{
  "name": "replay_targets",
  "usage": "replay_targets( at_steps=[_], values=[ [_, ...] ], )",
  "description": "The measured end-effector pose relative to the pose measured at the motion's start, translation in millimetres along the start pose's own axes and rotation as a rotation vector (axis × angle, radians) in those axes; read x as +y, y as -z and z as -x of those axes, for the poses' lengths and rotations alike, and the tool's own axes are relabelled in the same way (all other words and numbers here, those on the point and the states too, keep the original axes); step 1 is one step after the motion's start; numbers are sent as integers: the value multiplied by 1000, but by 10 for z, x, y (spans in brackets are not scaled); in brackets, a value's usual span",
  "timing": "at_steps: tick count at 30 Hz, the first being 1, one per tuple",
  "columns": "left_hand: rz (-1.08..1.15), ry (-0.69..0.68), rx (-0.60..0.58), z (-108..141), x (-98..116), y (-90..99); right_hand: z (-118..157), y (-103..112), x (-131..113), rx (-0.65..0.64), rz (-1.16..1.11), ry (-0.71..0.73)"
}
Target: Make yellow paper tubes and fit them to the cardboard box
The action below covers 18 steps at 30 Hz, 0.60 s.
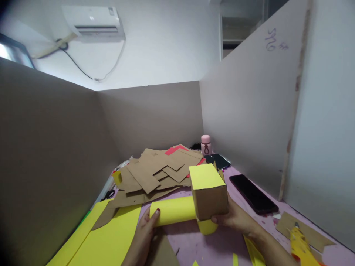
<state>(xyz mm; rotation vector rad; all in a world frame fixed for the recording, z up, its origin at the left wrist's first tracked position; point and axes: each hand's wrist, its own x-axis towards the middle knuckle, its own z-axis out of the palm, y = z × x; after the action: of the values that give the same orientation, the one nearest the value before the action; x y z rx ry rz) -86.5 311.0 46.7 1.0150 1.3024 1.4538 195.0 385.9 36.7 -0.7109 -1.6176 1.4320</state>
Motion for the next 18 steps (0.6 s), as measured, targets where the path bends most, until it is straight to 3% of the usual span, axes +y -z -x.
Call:
replay_targets(
  at_steps=[18],
  values=[
    [93, 15, 4, -51, -55, 6, -2, 48, 136, -11, 22, -3]
  ],
)
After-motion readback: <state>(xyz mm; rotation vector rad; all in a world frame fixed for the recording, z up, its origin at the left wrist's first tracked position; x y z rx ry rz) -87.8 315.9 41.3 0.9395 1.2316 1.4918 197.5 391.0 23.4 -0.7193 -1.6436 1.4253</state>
